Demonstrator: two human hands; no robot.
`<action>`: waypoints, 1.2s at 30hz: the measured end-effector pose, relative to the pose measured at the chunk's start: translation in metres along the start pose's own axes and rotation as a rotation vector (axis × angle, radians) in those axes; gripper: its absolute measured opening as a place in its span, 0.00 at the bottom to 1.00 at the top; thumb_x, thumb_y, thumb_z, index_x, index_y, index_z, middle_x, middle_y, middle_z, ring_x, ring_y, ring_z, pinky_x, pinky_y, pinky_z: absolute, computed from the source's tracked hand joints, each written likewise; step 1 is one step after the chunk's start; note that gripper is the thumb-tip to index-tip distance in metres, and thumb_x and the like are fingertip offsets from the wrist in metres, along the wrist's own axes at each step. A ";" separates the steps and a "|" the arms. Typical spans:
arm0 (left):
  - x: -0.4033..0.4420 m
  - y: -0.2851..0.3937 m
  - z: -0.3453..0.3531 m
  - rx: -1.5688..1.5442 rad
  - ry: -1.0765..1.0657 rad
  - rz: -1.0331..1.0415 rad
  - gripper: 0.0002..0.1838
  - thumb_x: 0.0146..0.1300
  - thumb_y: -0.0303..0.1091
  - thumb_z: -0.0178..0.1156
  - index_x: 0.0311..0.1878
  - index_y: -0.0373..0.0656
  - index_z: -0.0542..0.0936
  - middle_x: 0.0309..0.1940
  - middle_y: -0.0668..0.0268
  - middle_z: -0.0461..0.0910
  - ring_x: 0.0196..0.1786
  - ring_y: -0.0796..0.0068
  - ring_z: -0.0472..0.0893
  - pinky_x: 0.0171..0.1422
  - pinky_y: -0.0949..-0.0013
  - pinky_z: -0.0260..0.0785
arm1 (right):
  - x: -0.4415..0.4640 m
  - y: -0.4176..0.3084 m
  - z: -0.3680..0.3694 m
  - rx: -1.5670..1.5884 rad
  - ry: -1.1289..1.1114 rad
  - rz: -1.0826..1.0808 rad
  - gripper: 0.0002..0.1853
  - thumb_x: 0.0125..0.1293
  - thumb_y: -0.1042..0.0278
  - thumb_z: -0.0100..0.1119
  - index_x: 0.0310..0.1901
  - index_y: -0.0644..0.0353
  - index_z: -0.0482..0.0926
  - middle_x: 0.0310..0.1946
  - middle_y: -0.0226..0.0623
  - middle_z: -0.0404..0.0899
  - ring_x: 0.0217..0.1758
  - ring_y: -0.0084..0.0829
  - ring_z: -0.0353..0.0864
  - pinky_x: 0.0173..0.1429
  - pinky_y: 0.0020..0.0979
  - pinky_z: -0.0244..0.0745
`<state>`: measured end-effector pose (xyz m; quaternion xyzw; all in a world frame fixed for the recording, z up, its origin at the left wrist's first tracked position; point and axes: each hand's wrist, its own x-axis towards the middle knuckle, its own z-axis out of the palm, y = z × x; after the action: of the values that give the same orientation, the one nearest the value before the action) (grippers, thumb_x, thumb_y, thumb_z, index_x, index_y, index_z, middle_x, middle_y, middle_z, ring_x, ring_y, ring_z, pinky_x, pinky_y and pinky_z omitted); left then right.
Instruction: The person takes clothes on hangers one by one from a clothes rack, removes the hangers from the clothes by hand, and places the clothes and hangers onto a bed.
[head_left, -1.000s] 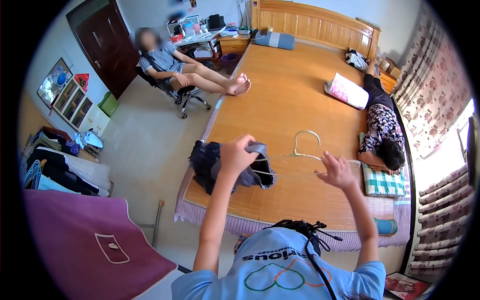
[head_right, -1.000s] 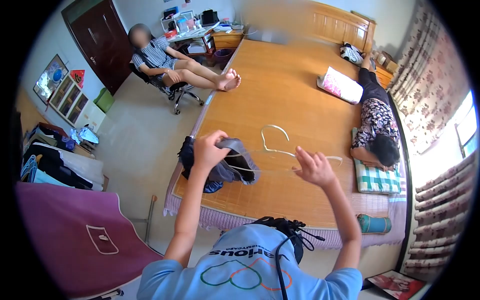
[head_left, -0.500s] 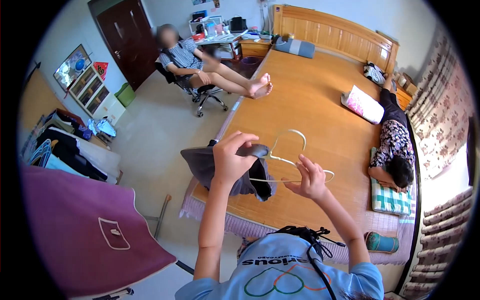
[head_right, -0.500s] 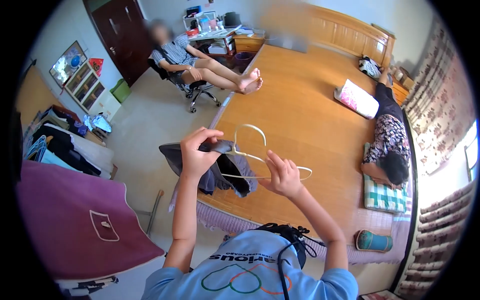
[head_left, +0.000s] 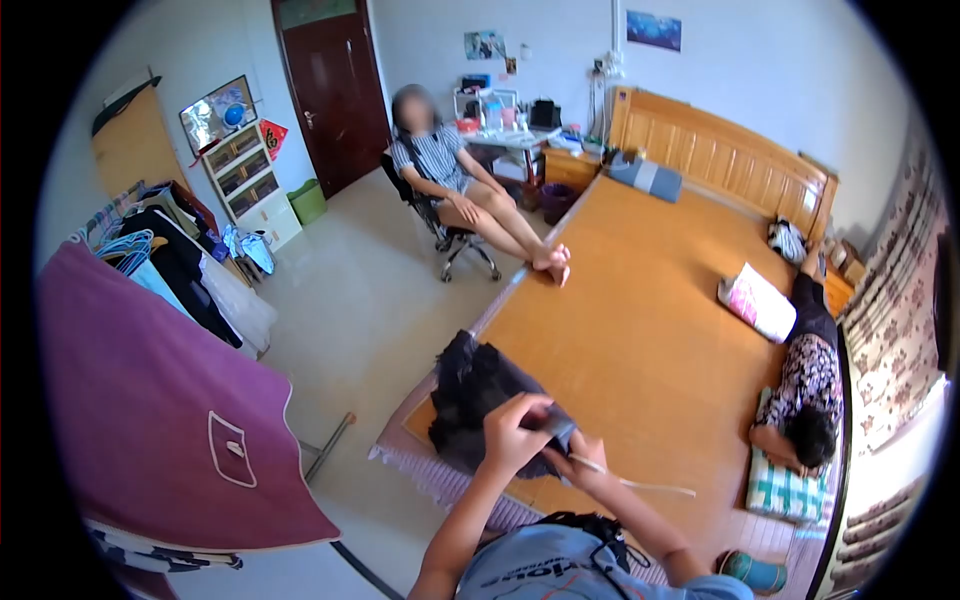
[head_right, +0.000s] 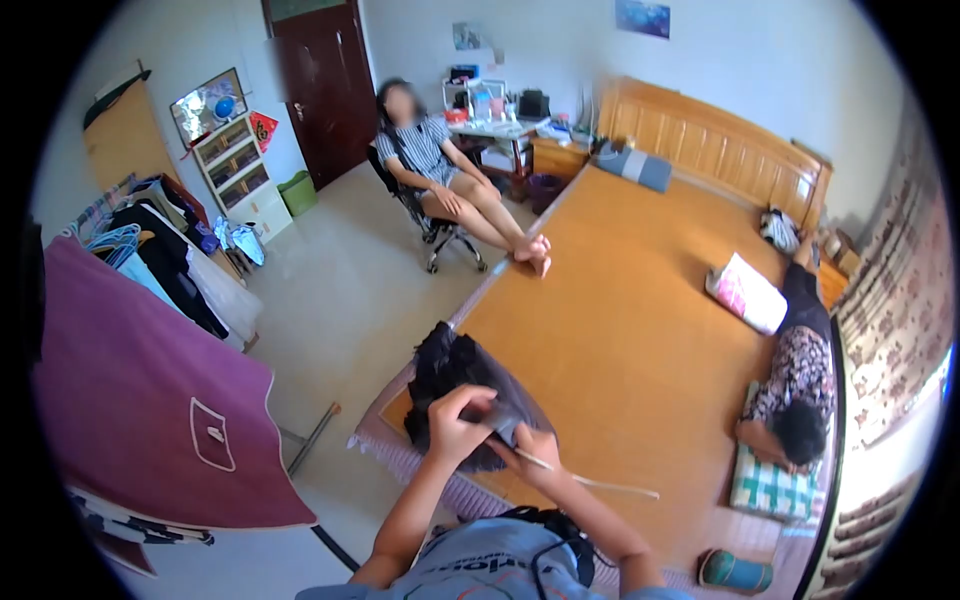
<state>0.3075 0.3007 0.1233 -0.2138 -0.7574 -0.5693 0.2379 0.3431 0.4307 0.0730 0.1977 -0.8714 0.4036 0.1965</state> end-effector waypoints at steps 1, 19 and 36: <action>-0.008 -0.006 -0.004 0.013 0.038 -0.048 0.11 0.34 0.24 0.61 0.26 0.40 0.74 0.19 0.63 0.73 0.24 0.72 0.76 0.27 0.75 0.66 | -0.002 0.006 0.001 0.013 -0.065 0.031 0.10 0.46 0.68 0.56 0.31 0.62 0.70 0.22 0.45 0.69 0.23 0.44 0.71 0.24 0.36 0.66; -0.015 -0.008 -0.009 0.338 -0.350 -0.317 0.12 0.42 0.32 0.58 0.32 0.40 0.72 0.18 0.61 0.73 0.24 0.62 0.74 0.29 0.67 0.65 | 0.053 -0.037 0.006 0.489 0.462 -0.289 0.23 0.63 0.58 0.30 0.31 0.70 0.72 0.37 0.49 0.72 0.42 0.39 0.71 0.53 0.43 0.58; 0.032 -0.011 -0.048 0.336 -0.770 0.062 0.21 0.49 0.23 0.50 0.50 0.40 0.60 0.40 0.53 0.71 0.41 0.55 0.72 0.42 0.61 0.64 | 0.072 -0.024 -0.002 1.015 0.639 -0.119 0.24 0.64 0.51 0.28 0.16 0.60 0.58 0.41 0.42 0.69 0.58 0.42 0.55 0.55 0.54 0.55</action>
<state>0.2809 0.2532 0.1458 -0.3919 -0.8664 -0.3091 -0.0140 0.2948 0.4051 0.1252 0.1842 -0.4550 0.7970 0.3518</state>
